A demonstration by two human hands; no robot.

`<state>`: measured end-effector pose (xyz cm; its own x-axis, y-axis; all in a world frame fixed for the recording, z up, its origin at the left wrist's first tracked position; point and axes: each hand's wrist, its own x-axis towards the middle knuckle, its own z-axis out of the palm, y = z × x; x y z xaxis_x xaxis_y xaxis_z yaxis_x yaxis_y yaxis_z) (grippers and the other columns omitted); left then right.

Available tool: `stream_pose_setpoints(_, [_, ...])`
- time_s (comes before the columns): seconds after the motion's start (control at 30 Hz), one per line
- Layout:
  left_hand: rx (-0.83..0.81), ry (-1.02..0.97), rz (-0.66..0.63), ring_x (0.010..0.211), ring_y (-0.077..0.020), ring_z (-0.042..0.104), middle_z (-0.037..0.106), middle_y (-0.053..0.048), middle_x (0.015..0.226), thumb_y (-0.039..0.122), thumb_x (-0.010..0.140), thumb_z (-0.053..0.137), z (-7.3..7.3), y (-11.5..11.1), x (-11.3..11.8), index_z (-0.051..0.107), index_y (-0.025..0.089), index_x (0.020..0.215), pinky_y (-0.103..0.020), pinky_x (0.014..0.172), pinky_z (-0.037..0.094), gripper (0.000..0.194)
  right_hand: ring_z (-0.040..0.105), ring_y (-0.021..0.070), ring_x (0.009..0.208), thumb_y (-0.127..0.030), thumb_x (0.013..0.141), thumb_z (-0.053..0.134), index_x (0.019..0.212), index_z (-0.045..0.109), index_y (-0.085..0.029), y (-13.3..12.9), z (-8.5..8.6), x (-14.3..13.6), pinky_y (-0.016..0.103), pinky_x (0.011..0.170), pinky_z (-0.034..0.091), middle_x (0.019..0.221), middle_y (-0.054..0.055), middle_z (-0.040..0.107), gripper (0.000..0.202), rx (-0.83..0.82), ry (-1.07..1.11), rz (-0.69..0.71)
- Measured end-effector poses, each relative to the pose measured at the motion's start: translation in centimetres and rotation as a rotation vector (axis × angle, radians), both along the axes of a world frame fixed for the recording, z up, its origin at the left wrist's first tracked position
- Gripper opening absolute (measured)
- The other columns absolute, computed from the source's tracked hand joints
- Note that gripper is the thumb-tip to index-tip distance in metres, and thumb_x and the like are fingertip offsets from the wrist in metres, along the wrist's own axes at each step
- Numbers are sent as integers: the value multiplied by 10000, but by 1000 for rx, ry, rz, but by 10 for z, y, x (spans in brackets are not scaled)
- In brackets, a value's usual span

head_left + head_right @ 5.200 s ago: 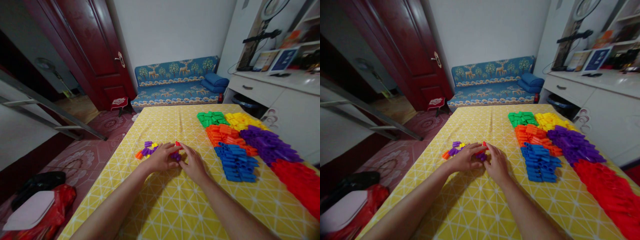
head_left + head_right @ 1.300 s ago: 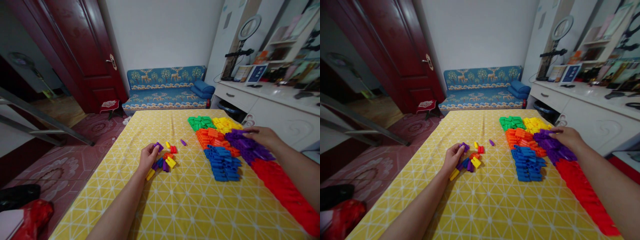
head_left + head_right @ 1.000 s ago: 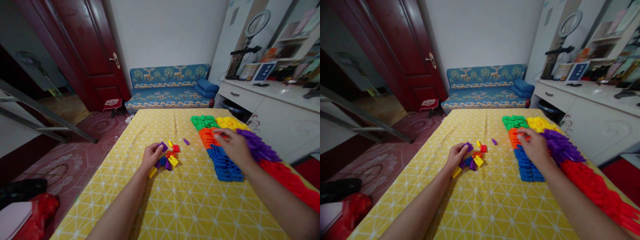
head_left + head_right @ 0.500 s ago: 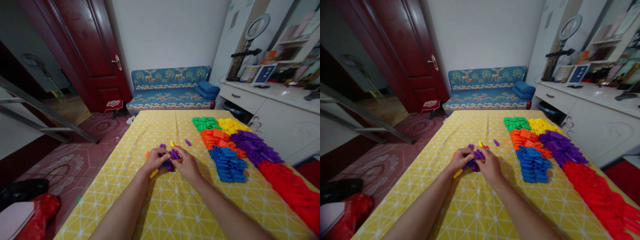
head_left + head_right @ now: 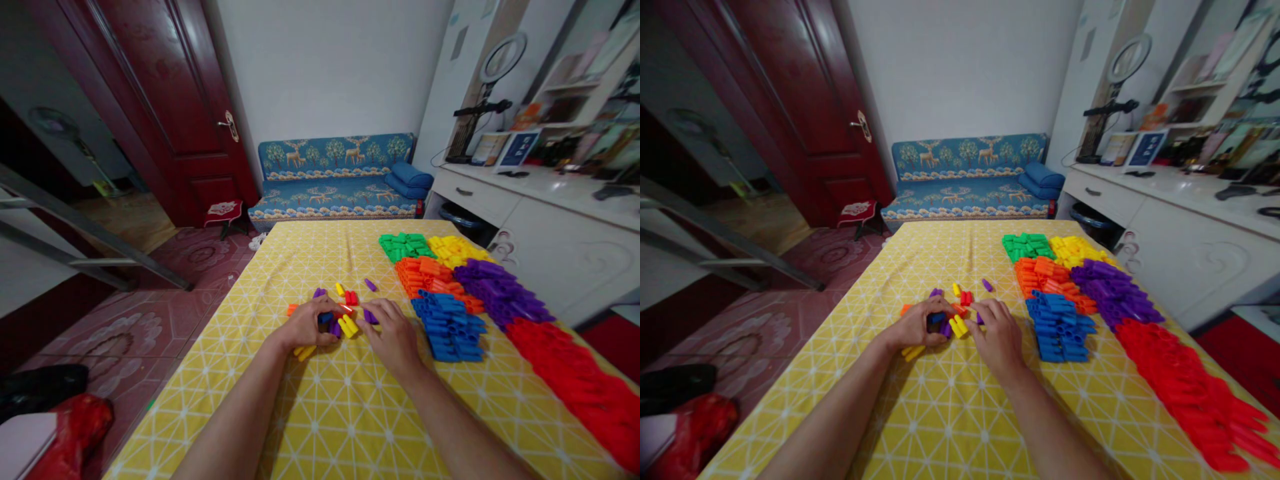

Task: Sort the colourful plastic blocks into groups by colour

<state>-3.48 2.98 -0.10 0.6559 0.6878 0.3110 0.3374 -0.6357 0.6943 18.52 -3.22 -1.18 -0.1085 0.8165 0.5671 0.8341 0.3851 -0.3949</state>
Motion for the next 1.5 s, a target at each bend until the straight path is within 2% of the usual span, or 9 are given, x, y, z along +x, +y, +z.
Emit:
stream_pose_setpoints(0.1, [41, -16, 33, 941, -231, 634, 692, -61, 1034, 114, 621, 707, -4, 0, 2, 716, 244, 1061, -335, 875, 495, 459, 546, 224, 1050, -232, 813, 675, 1183, 630, -256, -5, 1, -16, 374, 908, 480, 1108, 67, 613, 373, -58, -56, 123])
stream_pose_setpoints(0.23, [83, -41, 122, 939, -234, 642, 712, -71, 982, 199, 732, 687, -9, 2, 5, 735, 223, 973, -331, 884, 477, 247, 542, 240, 1073, -130, 794, 656, 1157, 649, -266, -7, 0, -30, 424, 952, 468, 1129, 70, 616, 388, -124, -116, 140])
stream_pose_setpoints(0.37, [25, -79, 280, 853, -217, 668, 737, -68, 939, 303, 883, 559, -13, 5, 5, 732, 214, 994, -305, 794, 483, 224, 592, 210, 1020, -139, 896, 494, 1177, 618, -221, 0, -13, -26, 403, 946, 482, 1080, 75, 656, 318, -84, 95, 123])
stream_pose_setpoints(0.5, [-15, -134, 348, 801, -206, 680, 752, -52, 893, 322, 925, 501, -18, 9, 5, 738, 207, 978, -285, 752, 476, 269, 636, 167, 877, -215, 915, 507, 1121, 618, -209, 7, -23, -18, 308, 793, 526, 980, 52, 682, 234, -153, 340, 126])
stream_pose_setpoints(0.67, [-81, -222, 367, 831, -196, 664, 737, -60, 913, 383, 933, 498, -23, 10, 4, 733, 180, 954, -274, 778, 470, 311, 556, 216, 1023, -167, 844, 619, 966, 693, -216, 4, -6, -12, 383, 934, 452, 1022, 54, 663, 151, -116, 35, 60])
stream_pose_setpoints(0.8, [-117, -174, 366, 648, -139, 568, 661, -23, 715, 454, 937, 473, -22, 9, 4, 707, 143, 824, -229, 630, 416, 405, 553, 221, 1001, -246, 804, 703, 1020, 703, -268, -5, 9, -12, 355, 873, 458, 1014, 41, 642, 217, -233, -138, 19])
stream_pose_setpoints(0.97, [-90, -90, 345, 544, -99, 453, 542, 17, 574, 479, 941, 453, -20, 8, 4, 631, 131, 673, -212, 551, 347, 473, 596, 206, 970, -175, 839, 630, 1106, 685, -282, -6, 6, -13, 335, 856, 468, 1030, 47, 648, 293, -295, -149, 0])
stream_pose_setpoints(1.2, [-56, -139, 323, 865, -181, 669, 740, -44, 943, 335, 932, 510, -25, 11, 3, 712, 177, 1002, -261, 811, 473, 266, 665, 201, 909, -212, 897, 491, 1101, 658, -202, 3, -10, -9, 345, 823, 519, 1030, 68, 701, 264, -235, 230, 67])
stream_pose_setpoints(1.5, [35, -117, 304, 900, -185, 673, 739, -56, 975, 139, 903, 442, -26, 12, 3, 714, 187, 1020, -289, 832, 494, 300, 662, 176, 789, -353, 781, 584, 1218, 561, -147, 9, -11, -4, 266, 600, 555, 989, 98, 661, 483, -362, 893, 72])
